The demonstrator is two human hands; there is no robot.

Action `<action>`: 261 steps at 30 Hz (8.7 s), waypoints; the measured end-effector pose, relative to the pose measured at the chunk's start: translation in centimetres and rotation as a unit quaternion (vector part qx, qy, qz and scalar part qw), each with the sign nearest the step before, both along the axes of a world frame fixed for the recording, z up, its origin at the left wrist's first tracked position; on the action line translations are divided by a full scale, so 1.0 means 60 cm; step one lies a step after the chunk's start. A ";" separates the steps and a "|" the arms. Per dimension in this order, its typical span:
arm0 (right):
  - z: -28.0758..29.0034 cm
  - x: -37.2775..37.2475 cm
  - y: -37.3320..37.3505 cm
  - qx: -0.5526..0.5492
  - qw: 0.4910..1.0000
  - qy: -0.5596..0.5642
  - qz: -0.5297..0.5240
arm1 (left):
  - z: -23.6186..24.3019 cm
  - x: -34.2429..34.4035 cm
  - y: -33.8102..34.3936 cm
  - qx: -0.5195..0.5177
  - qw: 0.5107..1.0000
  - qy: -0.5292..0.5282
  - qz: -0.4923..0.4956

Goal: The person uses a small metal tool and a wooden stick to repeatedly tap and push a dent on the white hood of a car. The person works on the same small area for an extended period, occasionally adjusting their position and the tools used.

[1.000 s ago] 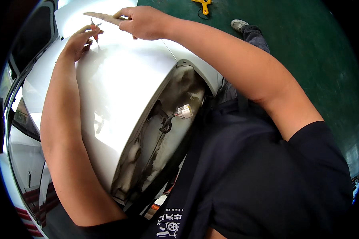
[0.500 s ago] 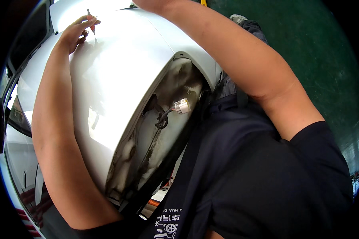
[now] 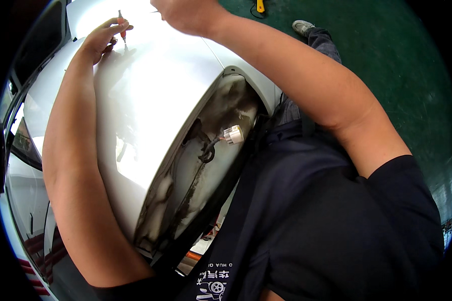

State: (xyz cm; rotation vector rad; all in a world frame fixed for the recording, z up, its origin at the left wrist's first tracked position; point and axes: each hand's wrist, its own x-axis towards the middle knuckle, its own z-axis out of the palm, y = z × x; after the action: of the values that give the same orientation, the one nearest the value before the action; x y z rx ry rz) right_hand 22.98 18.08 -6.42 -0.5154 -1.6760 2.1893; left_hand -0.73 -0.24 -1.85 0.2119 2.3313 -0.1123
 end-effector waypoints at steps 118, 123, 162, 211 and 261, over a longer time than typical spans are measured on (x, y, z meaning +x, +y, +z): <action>-0.024 -0.009 -0.016 0.062 0.995 0.026 0.075 | 0.046 0.016 0.032 -0.012 0.999 -0.036 0.023; 0.052 -0.012 0.023 -0.127 0.990 0.039 -0.044 | 0.040 0.015 0.016 -0.004 0.999 -0.030 0.030; 0.009 -0.005 0.002 0.019 0.998 0.036 -0.044 | 0.034 0.015 0.021 -0.030 0.999 -0.028 0.027; 0.001 0.141 -0.013 -0.145 0.979 -0.136 0.036 | 0.183 -0.087 0.089 0.029 0.984 -0.025 -0.171; 0.090 0.020 0.027 -0.120 0.993 -0.013 0.012 | 0.096 -0.043 0.018 0.057 0.970 -0.123 -0.201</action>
State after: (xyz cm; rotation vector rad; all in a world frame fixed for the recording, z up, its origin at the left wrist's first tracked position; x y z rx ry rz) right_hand 24.20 19.72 -1.03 -0.5896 -1.4449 2.4263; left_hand -3.28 0.82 3.90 0.7164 2.0211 -0.1426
